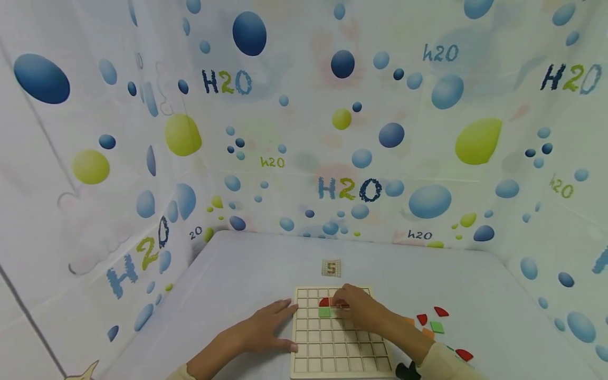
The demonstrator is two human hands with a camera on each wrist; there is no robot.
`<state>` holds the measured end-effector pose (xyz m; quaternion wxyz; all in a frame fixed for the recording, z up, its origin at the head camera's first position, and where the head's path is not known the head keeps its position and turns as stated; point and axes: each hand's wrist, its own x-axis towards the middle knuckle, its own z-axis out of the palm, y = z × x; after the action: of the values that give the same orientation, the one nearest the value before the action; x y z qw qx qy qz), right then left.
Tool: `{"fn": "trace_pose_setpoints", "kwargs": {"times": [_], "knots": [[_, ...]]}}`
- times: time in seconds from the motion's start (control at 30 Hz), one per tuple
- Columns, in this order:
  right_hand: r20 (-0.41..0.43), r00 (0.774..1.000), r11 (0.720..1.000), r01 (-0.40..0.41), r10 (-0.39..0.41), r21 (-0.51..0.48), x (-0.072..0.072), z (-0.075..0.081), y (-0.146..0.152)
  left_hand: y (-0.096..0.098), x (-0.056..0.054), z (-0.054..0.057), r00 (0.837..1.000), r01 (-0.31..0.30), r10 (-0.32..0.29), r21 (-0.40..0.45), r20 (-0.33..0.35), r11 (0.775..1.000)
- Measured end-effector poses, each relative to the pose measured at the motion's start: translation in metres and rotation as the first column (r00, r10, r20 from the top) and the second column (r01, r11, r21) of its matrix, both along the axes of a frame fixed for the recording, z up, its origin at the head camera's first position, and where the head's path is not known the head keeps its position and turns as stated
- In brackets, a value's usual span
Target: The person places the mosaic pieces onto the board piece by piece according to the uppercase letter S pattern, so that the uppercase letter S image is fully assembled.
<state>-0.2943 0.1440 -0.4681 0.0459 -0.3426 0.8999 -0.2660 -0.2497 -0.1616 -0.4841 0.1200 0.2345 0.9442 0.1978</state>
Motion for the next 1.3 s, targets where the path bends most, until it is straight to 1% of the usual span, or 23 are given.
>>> {"fn": "trace_pose_setpoints", "kwargs": {"times": [0.1, 0.2, 0.27, 0.43, 0.5, 0.63, 0.67, 0.73, 0.8, 0.93, 1.0, 1.1, 1.3], "knots": [[-0.013, 0.999, 0.999, 0.032, -0.032, -0.005, 0.0, 0.004, 0.018, 0.0, 0.0, 0.0, 1.0, -0.007, 0.007, -0.006, -0.003, 1.0], [-0.011, 0.997, 0.997, 0.081, -0.081, -0.022, -0.001, 0.006, 0.039, 0.0, 0.001, 0.001, 1.0, -0.014, 0.014, -0.006, -0.001, 1.0], [-0.002, 0.992, 0.992, 0.126, -0.126, -0.025, -0.001, 0.007, 0.056, -0.001, 0.002, 0.001, 1.0, -0.014, 0.014, -0.001, 0.0, 1.0], [-0.017, 0.979, 0.978, 0.205, -0.205, -0.023, -0.004, 0.007, 0.102, -0.002, 0.002, -0.001, 1.0, -0.002, 0.002, 0.014, 0.0, 1.0], [-0.002, 0.966, 0.966, 0.259, -0.259, -0.01, -0.005, 0.005, 0.12, -0.003, 0.001, -0.002, 1.0, 0.004, -0.004, 0.014, -0.001, 1.0], [0.054, 0.918, 0.919, 0.391, -0.394, 0.054, -0.006, 0.004, 0.153, -0.003, 0.001, -0.001, 1.0, 0.008, -0.008, 0.013, 0.0, 1.0], [0.064, 0.906, 0.908, 0.414, -0.418, 0.069, -0.007, 0.003, 0.162, -0.003, 0.001, -0.001, 1.0, 0.009, -0.009, 0.012, -0.001, 1.0], [0.076, 0.892, 0.893, 0.439, -0.446, 0.097, -0.008, 0.0, 0.178, -0.003, 0.001, -0.001, 1.0, 0.01, -0.01, 0.009, -0.004, 1.0], [0.089, 0.882, 0.884, 0.451, -0.462, 0.122, -0.009, -0.001, 0.191, -0.003, 0.001, -0.001, 1.0, 0.009, -0.009, 0.01, -0.004, 1.0], [0.106, 0.876, 0.876, 0.451, -0.471, 0.169, -0.008, -0.002, 0.207, -0.003, 0.001, -0.002, 1.0, 0.006, -0.006, 0.018, 0.004, 1.0], [0.114, 0.88, 0.881, 0.437, -0.46, 0.181, -0.007, -0.002, 0.211, -0.003, 0.001, -0.002, 1.0, 0.005, -0.005, 0.019, 0.008, 1.0], [0.136, 0.877, 0.881, 0.435, -0.462, 0.186, -0.007, -0.002, 0.213, -0.002, 0.0, -0.002, 1.0, 0.008, -0.009, 0.015, 0.01, 1.0], [0.146, 0.874, 0.88, 0.436, -0.464, 0.19, -0.006, -0.005, 0.215, -0.001, -0.001, -0.001, 1.0, 0.014, -0.014, 0.013, 0.004, 1.0]]}}
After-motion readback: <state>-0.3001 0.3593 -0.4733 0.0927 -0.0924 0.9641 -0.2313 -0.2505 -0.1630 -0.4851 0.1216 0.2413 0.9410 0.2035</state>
